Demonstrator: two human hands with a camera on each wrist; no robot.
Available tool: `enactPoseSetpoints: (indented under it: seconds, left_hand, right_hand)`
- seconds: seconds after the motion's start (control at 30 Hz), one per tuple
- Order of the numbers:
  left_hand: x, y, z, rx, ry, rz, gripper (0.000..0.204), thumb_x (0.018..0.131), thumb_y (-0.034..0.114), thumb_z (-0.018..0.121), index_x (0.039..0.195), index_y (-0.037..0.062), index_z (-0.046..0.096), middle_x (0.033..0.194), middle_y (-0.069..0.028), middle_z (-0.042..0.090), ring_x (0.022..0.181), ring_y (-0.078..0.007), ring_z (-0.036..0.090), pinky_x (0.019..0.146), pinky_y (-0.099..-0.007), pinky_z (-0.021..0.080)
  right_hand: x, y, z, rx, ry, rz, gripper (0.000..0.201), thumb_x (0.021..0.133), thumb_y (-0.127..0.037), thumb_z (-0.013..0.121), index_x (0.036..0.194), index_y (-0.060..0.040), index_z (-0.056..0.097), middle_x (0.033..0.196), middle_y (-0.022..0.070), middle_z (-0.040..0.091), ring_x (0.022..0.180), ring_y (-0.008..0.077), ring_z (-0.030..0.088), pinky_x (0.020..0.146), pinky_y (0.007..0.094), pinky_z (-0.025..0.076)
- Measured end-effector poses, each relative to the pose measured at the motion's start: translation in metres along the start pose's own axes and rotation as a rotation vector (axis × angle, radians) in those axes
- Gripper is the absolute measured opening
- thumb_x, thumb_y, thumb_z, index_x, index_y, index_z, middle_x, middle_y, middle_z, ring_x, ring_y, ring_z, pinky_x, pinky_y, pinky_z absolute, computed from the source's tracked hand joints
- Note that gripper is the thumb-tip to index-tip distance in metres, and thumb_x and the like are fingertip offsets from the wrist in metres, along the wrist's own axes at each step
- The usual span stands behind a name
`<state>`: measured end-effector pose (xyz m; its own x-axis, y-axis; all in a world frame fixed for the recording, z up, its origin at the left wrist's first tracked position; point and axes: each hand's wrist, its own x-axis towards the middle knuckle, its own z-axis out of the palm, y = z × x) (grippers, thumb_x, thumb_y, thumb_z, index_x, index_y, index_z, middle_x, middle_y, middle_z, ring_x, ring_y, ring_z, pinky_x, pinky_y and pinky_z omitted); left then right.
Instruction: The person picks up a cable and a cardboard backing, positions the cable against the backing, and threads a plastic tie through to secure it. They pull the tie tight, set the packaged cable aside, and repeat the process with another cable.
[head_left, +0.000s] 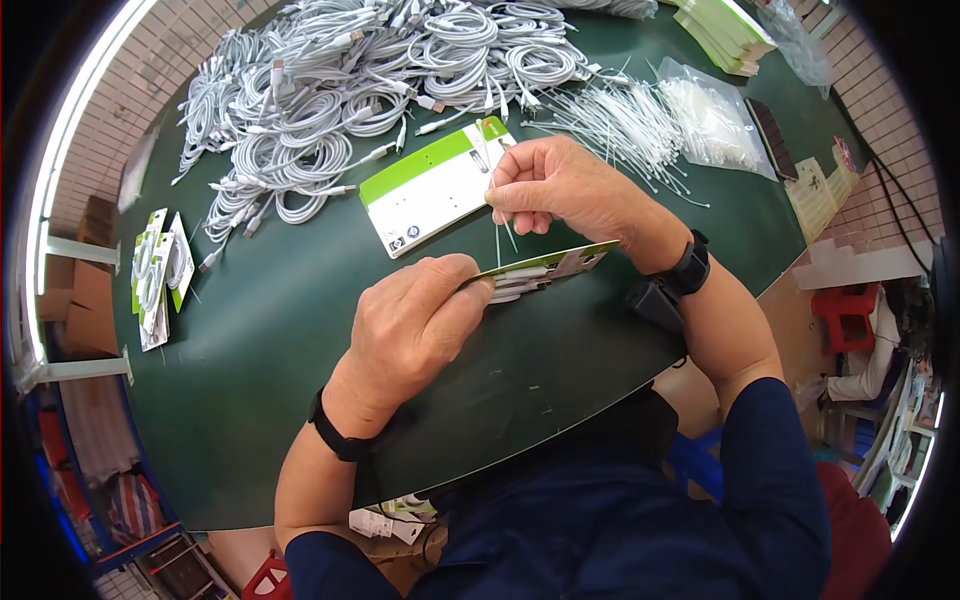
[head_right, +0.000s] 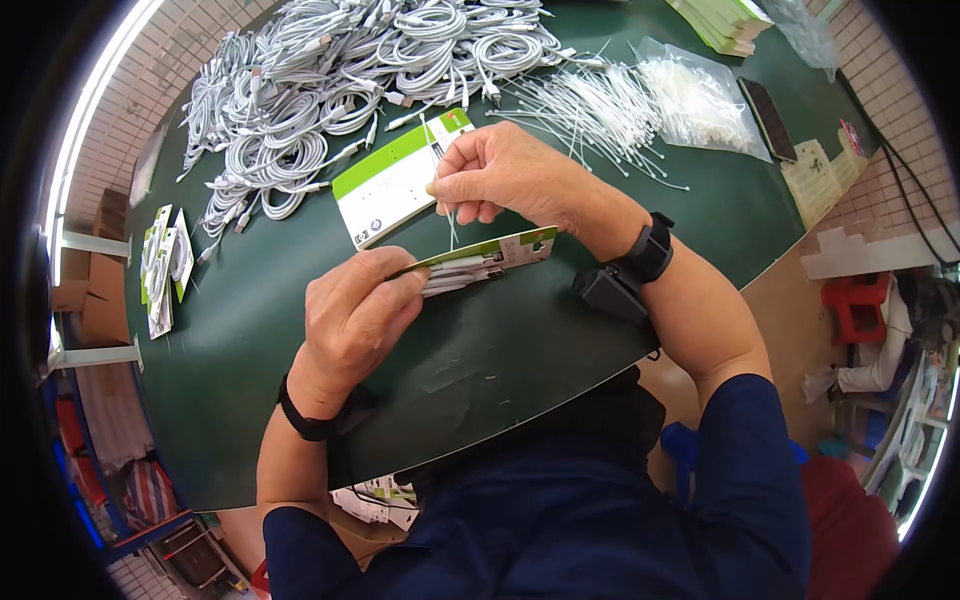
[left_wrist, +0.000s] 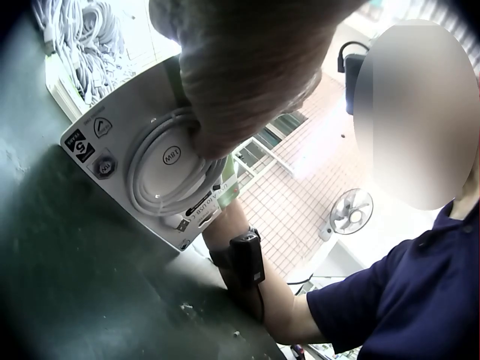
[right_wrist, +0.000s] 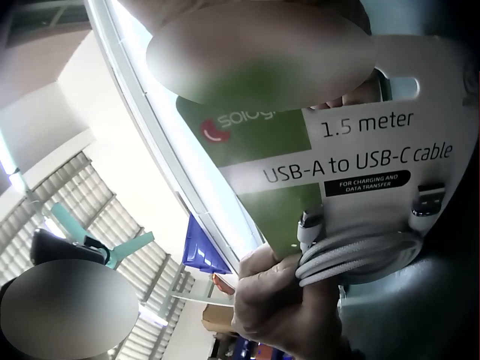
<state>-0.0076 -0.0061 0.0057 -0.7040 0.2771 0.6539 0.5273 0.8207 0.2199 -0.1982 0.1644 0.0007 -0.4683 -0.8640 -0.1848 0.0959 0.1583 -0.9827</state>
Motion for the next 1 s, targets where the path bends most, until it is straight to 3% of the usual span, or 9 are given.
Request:
enactPoseSetpoints:
  seconds: [0.47,1.0]
  left_hand:
    - [0.0017,0.0030,0.0015,0.003,0.003,-0.020,0.030,0.064,-0.007,0.082,0.089,0.0031,0.070,0.092,-0.0092,0.069,0.074,-0.0257,0.070,0.063,-0.0348,0.056]
    - [0.0054,0.0017,0.0036,0.034,0.031,-0.030,0.026,0.068,-0.007,0.083,0.085,0.0039,0.067,0.090,-0.0092,0.071,0.069,-0.0222,0.069,0.059,-0.0311,0.055]
  right_hand:
    - [0.0079,0.0017,-0.0012,0.105,-0.136,0.011,0.016,0.097,-0.019,0.076,0.097,-0.0042,0.070,0.089,0.0054,0.077,0.071,0.0039,0.068,0.060,0.0164,0.052]
    - [0.0055,0.0030,0.0048,0.096,-0.120,0.031,0.016,0.098,-0.018,0.074,0.101,-0.0026,0.073,0.092,0.0059,0.077,0.072,0.0031,0.069,0.064,0.0156,0.055]
